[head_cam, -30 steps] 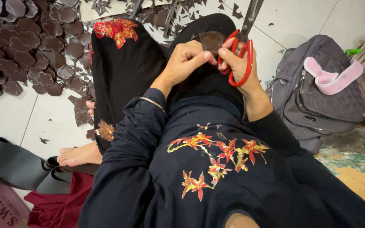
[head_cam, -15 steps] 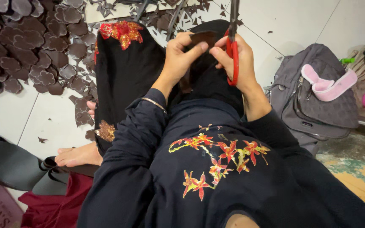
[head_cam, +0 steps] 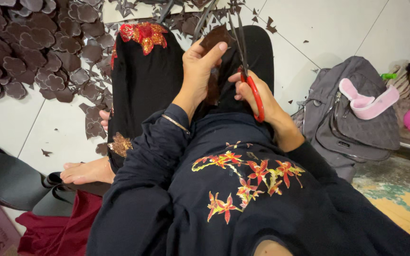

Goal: The person sits on the floor and uses red-handled scissors to cut flower-shaped pieces from a sheet of brown patterned material. They hold the material in their left hand and cut along the outlines with their right hand, dropping the finished shapes onto a pile on the floor.

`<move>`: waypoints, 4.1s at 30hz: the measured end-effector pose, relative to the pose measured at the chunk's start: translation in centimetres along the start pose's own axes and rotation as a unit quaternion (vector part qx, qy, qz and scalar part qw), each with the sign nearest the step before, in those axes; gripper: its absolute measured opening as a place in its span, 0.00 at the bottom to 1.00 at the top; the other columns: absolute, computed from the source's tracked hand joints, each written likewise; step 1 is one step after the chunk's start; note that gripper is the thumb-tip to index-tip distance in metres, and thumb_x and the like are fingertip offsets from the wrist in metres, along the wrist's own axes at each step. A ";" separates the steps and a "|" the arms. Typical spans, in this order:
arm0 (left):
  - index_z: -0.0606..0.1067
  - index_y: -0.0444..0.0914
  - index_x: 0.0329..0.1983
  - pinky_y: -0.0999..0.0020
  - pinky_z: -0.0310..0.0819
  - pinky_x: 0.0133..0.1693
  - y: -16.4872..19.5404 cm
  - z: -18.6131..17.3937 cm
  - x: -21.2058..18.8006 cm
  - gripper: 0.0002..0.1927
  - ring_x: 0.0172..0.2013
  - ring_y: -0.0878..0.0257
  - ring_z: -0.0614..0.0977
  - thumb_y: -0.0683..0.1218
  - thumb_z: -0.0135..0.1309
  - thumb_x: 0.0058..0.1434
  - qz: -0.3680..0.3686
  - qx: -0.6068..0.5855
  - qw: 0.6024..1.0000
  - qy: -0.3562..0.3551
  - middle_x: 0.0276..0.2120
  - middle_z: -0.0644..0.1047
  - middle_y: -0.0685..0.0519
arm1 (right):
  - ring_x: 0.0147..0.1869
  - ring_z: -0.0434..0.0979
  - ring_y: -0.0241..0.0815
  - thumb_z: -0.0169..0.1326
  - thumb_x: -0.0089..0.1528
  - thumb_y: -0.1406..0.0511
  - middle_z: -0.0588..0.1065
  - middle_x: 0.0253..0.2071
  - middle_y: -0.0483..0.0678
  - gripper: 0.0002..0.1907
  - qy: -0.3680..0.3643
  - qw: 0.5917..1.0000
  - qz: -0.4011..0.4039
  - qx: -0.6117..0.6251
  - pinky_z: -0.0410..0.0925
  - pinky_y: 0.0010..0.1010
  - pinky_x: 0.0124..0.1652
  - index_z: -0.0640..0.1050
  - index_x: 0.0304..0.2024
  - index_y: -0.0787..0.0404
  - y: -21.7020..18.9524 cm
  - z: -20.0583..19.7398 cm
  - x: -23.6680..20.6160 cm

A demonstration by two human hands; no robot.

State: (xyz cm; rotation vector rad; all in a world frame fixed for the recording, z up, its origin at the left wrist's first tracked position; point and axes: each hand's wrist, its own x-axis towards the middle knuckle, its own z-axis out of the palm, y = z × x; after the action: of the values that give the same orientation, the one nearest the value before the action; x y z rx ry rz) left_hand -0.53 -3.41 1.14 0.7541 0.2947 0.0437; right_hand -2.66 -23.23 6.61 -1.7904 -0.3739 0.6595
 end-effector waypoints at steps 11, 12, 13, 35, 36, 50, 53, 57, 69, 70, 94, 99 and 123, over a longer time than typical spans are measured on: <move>0.80 0.32 0.46 0.72 0.76 0.40 -0.3 0.1 -0.5 0.11 0.36 0.68 0.81 0.39 0.65 0.62 -0.001 -0.071 0.996 -0.055 0.38 0.83 0.52 | 0.40 0.68 0.30 0.46 0.70 0.43 0.66 0.37 0.41 0.34 -0.002 0.999 0.017 0.032 0.71 0.24 0.44 0.71 0.58 0.66 0.5 1.0 0.6; 0.80 0.32 0.46 0.71 0.78 0.41 -0.1 0.1 -0.7 0.10 0.36 0.67 0.82 0.39 0.65 0.62 -0.008 -0.093 0.994 -0.064 0.39 0.83 0.51 | 0.41 0.68 0.30 0.46 0.70 0.42 0.66 0.38 0.40 0.35 0.002 0.999 0.021 0.038 0.71 0.24 0.44 0.71 0.58 0.66 0.5 1.1 0.7; 0.80 0.31 0.46 0.71 0.78 0.41 0.0 0.3 -0.7 0.10 0.37 0.67 0.82 0.38 0.65 0.62 -0.007 -0.095 0.993 -0.066 0.39 0.83 0.51 | 0.39 0.68 0.30 0.46 0.69 0.41 0.66 0.37 0.41 0.36 0.002 0.999 0.020 0.042 0.71 0.24 0.43 0.71 0.58 0.66 0.6 1.1 0.8; 0.82 0.33 0.46 0.75 0.74 0.42 0.6 0.1 -0.7 0.12 0.36 0.70 0.79 0.43 0.66 0.62 0.000 -0.010 0.996 -0.084 0.37 0.83 0.55 | 0.25 0.64 0.30 0.48 0.62 0.33 0.65 0.27 0.41 0.39 -0.017 0.994 0.033 0.104 0.64 0.23 0.26 0.69 0.41 0.62 -0.1 0.6 0.6; 0.82 0.33 0.46 0.75 0.74 0.42 0.6 -0.1 -0.7 0.12 0.36 0.71 0.79 0.43 0.66 0.62 0.001 -0.004 0.996 -0.085 0.37 0.83 0.55 | 0.24 0.64 0.30 0.48 0.62 0.33 0.65 0.27 0.41 0.39 -0.019 0.993 0.040 0.107 0.64 0.23 0.25 0.69 0.40 0.62 -0.1 0.6 0.6; 0.82 0.33 0.45 0.75 0.73 0.40 0.2 -0.6 -0.2 0.10 0.35 0.71 0.78 0.41 0.66 0.61 -0.002 0.002 0.997 -0.083 0.36 0.82 0.56 | 0.20 0.62 0.29 0.45 0.64 0.34 0.64 0.23 0.40 0.37 -0.031 0.995 0.058 0.071 0.61 0.21 0.20 0.69 0.35 0.61 -1.2 -0.4 0.1; 0.82 0.33 0.45 0.75 0.73 0.41 0.2 -0.6 -0.2 0.11 0.35 0.71 0.79 0.41 0.66 0.61 -0.008 -0.001 0.997 -0.082 0.37 0.83 0.56 | 0.20 0.62 0.28 0.45 0.63 0.33 0.64 0.23 0.39 0.37 -0.035 0.995 0.062 0.075 0.60 0.21 0.20 0.69 0.34 0.61 -1.7 -0.5 0.0; 0.82 0.33 0.45 0.75 0.74 0.42 0.4 -0.6 -0.3 0.11 0.37 0.71 0.80 0.41 0.66 0.61 -0.011 -0.006 0.996 -0.089 0.38 0.83 0.55 | 0.20 0.61 0.27 0.46 0.63 0.33 0.63 0.23 0.38 0.37 -0.049 0.992 0.065 0.094 0.59 0.20 0.20 0.69 0.33 0.60 -1.9 -0.7 0.0; 0.81 0.32 0.49 0.73 0.77 0.48 0.3 -0.8 -0.1 0.13 0.41 0.68 0.83 0.38 0.64 0.61 -0.009 0.010 0.996 -0.092 0.42 0.84 0.52 | 0.18 0.60 0.26 0.45 0.61 0.32 0.63 0.21 0.38 0.38 -0.043 0.994 0.095 0.038 0.60 0.19 0.18 0.69 0.30 0.59 -1.4 -2.4 -0.5; 0.81 0.32 0.49 0.74 0.77 0.48 0.3 -0.8 -0.1 0.13 0.41 0.68 0.83 0.38 0.64 0.61 -0.009 0.009 0.996 -0.092 0.42 0.84 0.52 | 0.18 0.60 0.26 0.45 0.61 0.32 0.63 0.21 0.38 0.38 -0.042 0.993 0.102 0.045 0.60 0.19 0.18 0.69 0.30 0.59 -1.3 -2.4 -0.6; 0.78 0.35 0.39 0.74 0.80 0.33 0.7 -0.5 0.0 0.08 0.28 0.68 0.82 0.43 0.65 0.61 -0.041 0.001 0.995 -0.090 0.30 0.81 0.53 | 0.26 0.70 0.30 0.47 0.66 0.38 0.68 0.26 0.42 0.34 -0.019 0.997 0.073 0.029 0.69 0.21 0.30 0.72 0.38 0.63 1.2 -0.6 -0.7; 0.77 0.35 0.36 0.74 0.79 0.33 0.9 -0.4 -0.2 0.08 0.28 0.67 0.81 0.42 0.66 0.62 -0.051 -0.001 0.993 -0.105 0.29 0.80 0.53 | 0.24 0.67 0.30 0.45 0.63 0.32 0.66 0.24 0.41 0.39 -0.025 0.997 0.063 0.042 0.62 0.20 0.25 0.71 0.38 0.62 0.7 -0.4 -0.7; 0.80 0.33 0.39 0.74 0.81 0.31 1.8 -0.5 0.0 0.07 0.26 0.68 0.81 0.41 0.65 0.60 -0.092 0.023 0.987 -0.129 0.30 0.81 0.54 | 0.22 0.66 0.28 0.49 0.63 0.36 0.65 0.22 0.38 0.33 -0.060 0.993 0.078 -0.072 0.61 0.20 0.22 0.69 0.28 0.58 -0.6 -4.3 -1.0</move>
State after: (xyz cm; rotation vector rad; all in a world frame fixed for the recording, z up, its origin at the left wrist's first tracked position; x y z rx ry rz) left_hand -0.55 -1.81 2.03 0.7653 0.1175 -0.2354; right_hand -0.80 -26.95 8.30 -1.9356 -0.3723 0.8723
